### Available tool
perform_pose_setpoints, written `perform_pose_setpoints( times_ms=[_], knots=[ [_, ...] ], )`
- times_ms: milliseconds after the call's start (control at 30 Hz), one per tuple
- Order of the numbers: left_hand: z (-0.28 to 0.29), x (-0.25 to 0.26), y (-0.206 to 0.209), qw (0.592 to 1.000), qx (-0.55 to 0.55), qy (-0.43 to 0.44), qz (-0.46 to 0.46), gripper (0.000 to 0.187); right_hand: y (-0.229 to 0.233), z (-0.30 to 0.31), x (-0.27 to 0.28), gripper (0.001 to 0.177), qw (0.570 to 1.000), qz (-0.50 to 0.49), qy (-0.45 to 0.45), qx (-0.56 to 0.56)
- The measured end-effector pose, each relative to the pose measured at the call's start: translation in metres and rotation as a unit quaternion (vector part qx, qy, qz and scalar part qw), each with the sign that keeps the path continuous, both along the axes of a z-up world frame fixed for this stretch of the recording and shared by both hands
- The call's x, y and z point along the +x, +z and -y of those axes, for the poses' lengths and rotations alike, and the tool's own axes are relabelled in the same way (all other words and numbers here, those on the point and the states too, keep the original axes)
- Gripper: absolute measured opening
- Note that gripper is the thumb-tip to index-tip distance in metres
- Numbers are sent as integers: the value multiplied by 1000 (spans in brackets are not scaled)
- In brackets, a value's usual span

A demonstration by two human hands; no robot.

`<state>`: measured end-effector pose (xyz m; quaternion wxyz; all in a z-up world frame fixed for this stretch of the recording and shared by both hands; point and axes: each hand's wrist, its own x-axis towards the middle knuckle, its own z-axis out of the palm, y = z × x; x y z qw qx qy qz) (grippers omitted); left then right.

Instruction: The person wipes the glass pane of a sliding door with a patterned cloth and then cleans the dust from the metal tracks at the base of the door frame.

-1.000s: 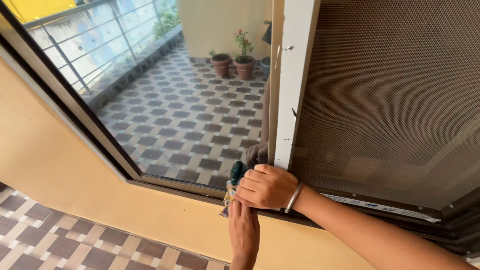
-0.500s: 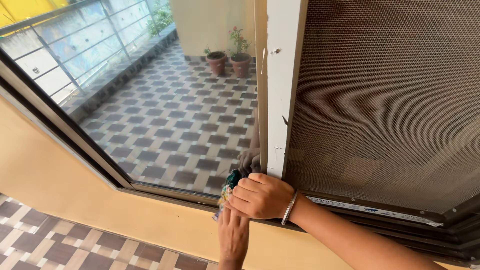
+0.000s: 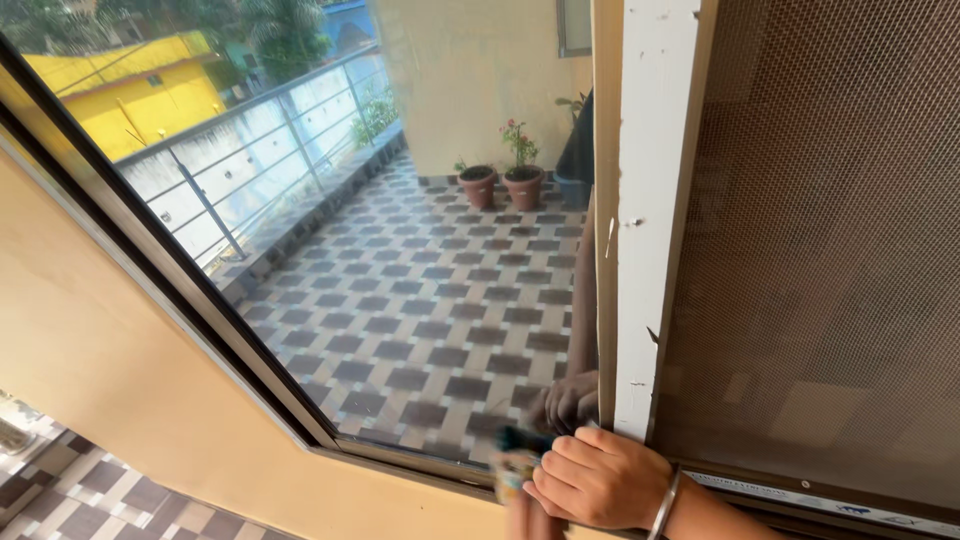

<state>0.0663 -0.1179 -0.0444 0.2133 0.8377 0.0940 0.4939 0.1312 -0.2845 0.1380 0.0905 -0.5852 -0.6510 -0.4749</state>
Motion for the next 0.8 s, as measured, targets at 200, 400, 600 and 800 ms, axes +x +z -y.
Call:
perform_pose_setpoints(
  times_ms=[200, 400, 600, 800],
  knots=[
    [-74, -3, -46, 996, 74, 17, -54, 37, -10, 0, 8, 23, 999, -40, 0, -35],
    [-137, -13, -46, 997, 27, 46, -62, 35, -11, 0, 7, 24, 999, -33, -14, -28],
    [-112, 4, -72, 998, 43, 14, -35, 34, -5, -1, 5, 19, 999, -49, -9, -20],
    [-89, 18, -106, 995, 98, -35, 6, 32, -9, -1, 6, 21, 998, -47, -23, -31]
  ],
)
